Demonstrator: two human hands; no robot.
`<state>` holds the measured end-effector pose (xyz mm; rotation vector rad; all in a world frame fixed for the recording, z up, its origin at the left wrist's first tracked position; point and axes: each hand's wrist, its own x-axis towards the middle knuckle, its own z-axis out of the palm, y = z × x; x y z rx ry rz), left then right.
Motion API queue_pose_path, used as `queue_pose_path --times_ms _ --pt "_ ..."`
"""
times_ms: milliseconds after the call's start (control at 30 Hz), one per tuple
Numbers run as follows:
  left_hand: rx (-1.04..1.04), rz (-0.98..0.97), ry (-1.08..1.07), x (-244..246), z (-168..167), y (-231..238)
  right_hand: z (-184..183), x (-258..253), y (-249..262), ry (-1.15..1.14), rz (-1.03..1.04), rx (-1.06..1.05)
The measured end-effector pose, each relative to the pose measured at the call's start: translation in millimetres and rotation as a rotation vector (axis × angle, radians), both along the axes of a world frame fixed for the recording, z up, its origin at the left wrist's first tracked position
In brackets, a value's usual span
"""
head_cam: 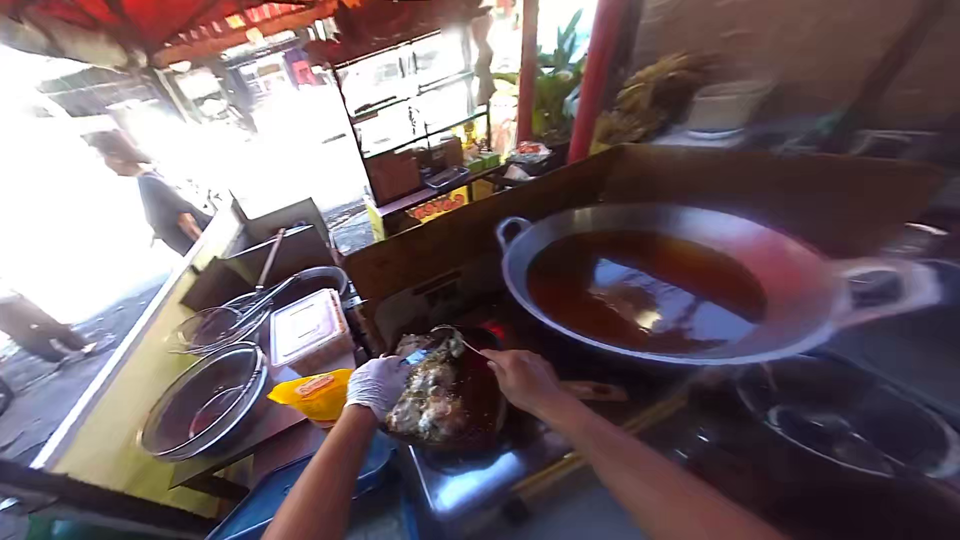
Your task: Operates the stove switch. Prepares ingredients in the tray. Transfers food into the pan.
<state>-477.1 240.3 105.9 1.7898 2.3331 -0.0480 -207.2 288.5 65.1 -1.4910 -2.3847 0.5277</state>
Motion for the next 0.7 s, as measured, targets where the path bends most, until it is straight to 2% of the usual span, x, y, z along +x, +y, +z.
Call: queue_pose_path --times_ms 200,400,500,600,700 --pt "0.045 0.010 0.054 5.8 7.8 -0.4 0.5 0.5 1.6 -0.003 -0.010 -0.047" --pt "-0.021 0.006 0.093 4.4 6.5 3.5 5.3 0.1 -0.7 0.046 -0.025 0.008" --pt "-0.032 -0.009 0.089 3.7 7.6 1.6 5.7 1.0 -1.2 0.099 -0.045 0.008" --pt "0.050 0.018 0.048 6.2 9.6 -6.1 10.7 2.1 -0.5 0.146 -0.052 0.000" --pt "0.075 0.032 0.041 10.2 12.7 -7.8 18.0 3.9 -3.4 0.274 -0.044 -0.026"
